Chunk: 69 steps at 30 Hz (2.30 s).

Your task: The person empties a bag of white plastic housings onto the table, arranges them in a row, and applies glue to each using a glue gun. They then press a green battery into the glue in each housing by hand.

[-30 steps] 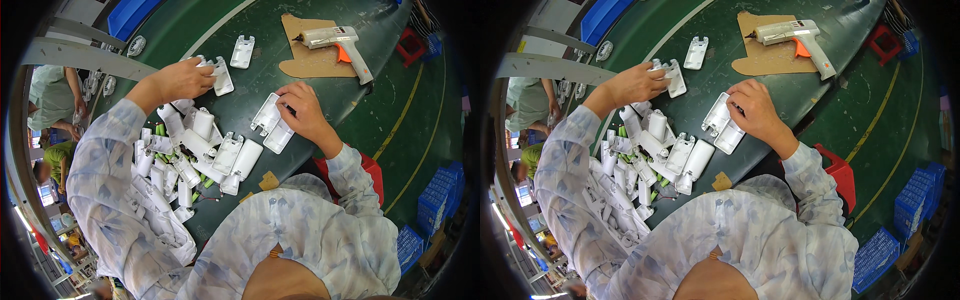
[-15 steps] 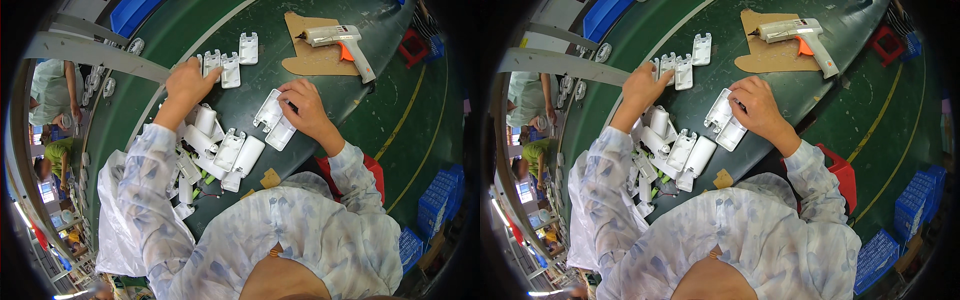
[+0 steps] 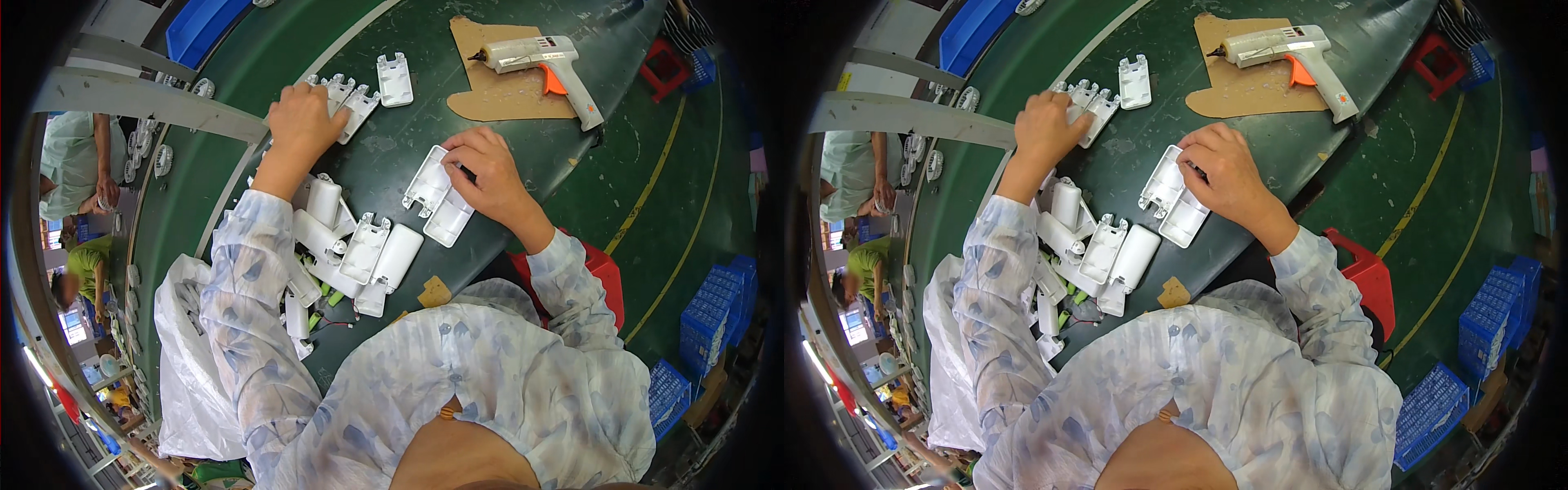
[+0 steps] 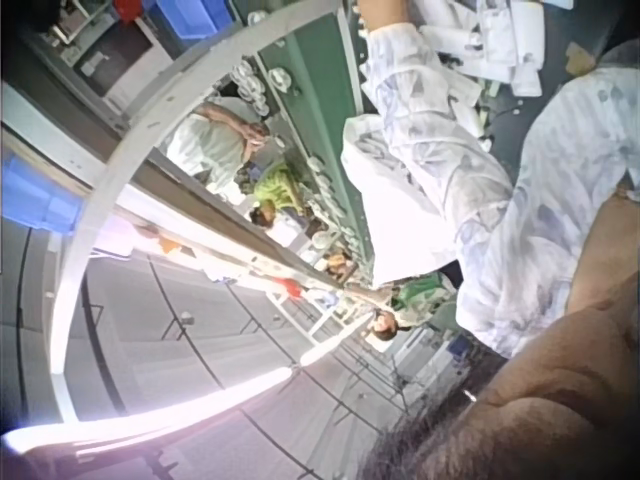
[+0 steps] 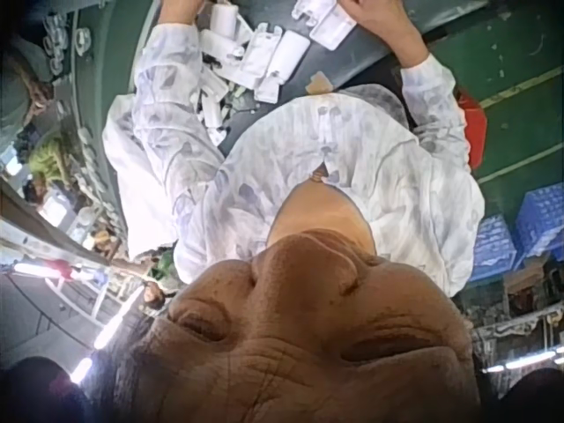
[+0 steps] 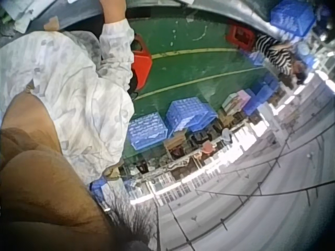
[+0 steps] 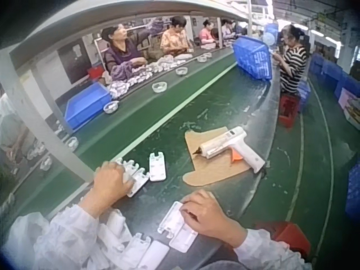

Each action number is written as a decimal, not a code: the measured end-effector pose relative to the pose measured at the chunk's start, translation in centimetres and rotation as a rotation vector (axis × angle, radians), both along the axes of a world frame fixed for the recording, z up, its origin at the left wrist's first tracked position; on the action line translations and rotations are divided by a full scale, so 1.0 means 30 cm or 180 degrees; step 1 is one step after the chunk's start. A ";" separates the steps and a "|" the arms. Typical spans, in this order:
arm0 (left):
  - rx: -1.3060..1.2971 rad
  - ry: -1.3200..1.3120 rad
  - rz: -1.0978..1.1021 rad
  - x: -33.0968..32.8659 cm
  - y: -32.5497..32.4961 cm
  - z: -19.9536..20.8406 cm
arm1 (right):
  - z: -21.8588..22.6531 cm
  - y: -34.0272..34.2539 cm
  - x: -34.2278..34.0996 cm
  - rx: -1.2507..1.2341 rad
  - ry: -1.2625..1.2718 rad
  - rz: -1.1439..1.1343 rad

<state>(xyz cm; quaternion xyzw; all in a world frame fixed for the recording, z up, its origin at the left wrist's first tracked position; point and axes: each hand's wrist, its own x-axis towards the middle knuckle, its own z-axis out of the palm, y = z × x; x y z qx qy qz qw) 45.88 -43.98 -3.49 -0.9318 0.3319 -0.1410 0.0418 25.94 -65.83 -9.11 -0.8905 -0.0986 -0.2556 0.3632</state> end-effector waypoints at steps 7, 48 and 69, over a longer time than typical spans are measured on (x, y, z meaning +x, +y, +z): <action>-0.0257 0.0103 -0.1548 -0.098 -0.177 -0.022 | 0.004 0.004 0.001 -0.0031 -0.0050 0.0009; -0.0734 0.1413 -0.2040 -0.516 0.029 0.066 | 0.088 0.118 0.131 -0.1372 0.0160 0.0247; -0.0175 0.1019 -0.0843 -0.639 0.184 0.122 | 0.147 0.003 -0.172 -0.1944 0.0335 0.0833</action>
